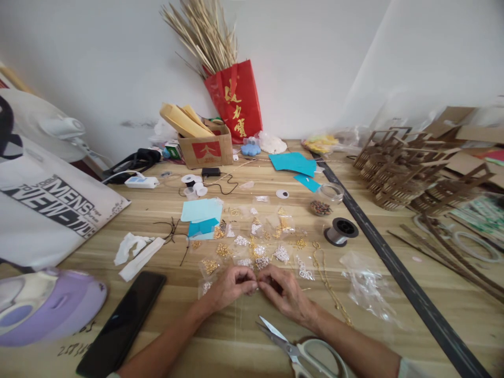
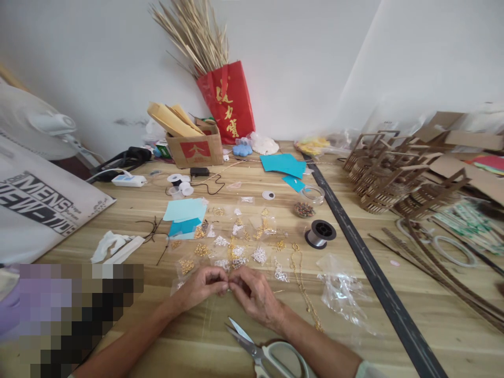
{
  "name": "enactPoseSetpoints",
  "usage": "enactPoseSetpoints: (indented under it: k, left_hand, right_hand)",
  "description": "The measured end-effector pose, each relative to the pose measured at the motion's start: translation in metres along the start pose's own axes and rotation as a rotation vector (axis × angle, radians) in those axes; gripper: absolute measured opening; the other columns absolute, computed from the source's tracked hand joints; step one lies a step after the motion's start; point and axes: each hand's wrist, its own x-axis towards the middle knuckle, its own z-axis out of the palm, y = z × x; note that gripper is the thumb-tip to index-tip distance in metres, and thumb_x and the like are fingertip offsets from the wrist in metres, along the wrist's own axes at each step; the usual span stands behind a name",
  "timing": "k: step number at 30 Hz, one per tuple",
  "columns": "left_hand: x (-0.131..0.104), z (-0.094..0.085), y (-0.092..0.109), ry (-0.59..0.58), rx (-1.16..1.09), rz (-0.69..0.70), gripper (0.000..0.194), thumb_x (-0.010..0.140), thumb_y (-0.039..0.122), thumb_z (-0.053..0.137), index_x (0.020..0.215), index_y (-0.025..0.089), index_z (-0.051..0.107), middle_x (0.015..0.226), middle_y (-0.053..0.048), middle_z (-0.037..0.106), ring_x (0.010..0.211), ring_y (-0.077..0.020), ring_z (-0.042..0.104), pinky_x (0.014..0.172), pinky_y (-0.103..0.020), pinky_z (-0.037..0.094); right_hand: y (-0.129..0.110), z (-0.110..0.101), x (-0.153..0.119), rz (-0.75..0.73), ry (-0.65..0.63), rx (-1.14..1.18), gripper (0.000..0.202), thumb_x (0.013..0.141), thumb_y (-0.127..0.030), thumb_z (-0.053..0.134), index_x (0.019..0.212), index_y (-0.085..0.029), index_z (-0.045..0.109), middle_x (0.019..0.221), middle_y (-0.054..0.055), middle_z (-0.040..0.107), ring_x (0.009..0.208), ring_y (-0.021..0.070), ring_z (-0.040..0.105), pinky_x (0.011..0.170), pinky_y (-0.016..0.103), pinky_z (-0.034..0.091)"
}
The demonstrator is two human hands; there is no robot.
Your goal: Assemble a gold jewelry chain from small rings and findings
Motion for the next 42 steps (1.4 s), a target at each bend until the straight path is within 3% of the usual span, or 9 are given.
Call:
enactPoseSetpoints:
  k: [15, 25, 34, 42]
  left_hand:
    - [-0.001, 0.005, 0.0, 0.063, 0.133, 0.032, 0.021, 0.079, 0.032, 0.057, 0.067, 0.015, 0.058, 0.061, 0.0, 0.057, 0.06, -0.0132, 0.05, 0.058, -0.023, 0.038]
    - [-0.002, 0.006, -0.002, 0.128, 0.255, 0.076, 0.02, 0.081, 0.029, 0.055, 0.066, 0.015, 0.056, 0.059, 0.002, 0.052, 0.059, -0.012, 0.046, 0.057, -0.023, 0.034]
    - [0.0, 0.005, -0.008, 0.048, -0.012, 0.024, 0.031, 0.081, 0.043, 0.057, 0.068, 0.015, 0.054, 0.06, 0.001, 0.054, 0.058, -0.0121, 0.051, 0.057, -0.023, 0.04]
    - [0.004, 0.002, -0.013, 0.023, -0.104, -0.023, 0.035, 0.075, 0.047, 0.065, 0.067, 0.013, 0.059, 0.058, 0.001, 0.057, 0.055, -0.0108, 0.052, 0.055, -0.022, 0.043]
  right_hand:
    - [0.004, 0.003, -0.004, -0.043, -0.009, -0.06, 0.013, 0.096, -0.019, 0.043, 0.087, -0.019, 0.053, 0.078, 0.003, 0.058, 0.068, 0.0131, 0.053, 0.064, 0.024, 0.044]
    - [0.004, 0.006, -0.006, 0.126, -0.042, 0.062, 0.015, 0.096, -0.025, 0.043, 0.084, -0.019, 0.05, 0.06, -0.003, 0.057, 0.051, 0.0092, 0.053, 0.053, 0.02, 0.041]
    - [0.008, 0.006, -0.009, -0.086, -0.088, -0.205, 0.015, 0.097, -0.02, 0.039, 0.093, -0.02, 0.053, 0.08, 0.004, 0.062, 0.069, 0.0141, 0.057, 0.063, 0.025, 0.044]
    - [0.004, 0.004, -0.008, -0.194, -0.103, -0.393, 0.019, 0.099, -0.02, 0.037, 0.091, -0.02, 0.054, 0.081, 0.004, 0.063, 0.072, 0.0155, 0.059, 0.061, 0.026, 0.041]
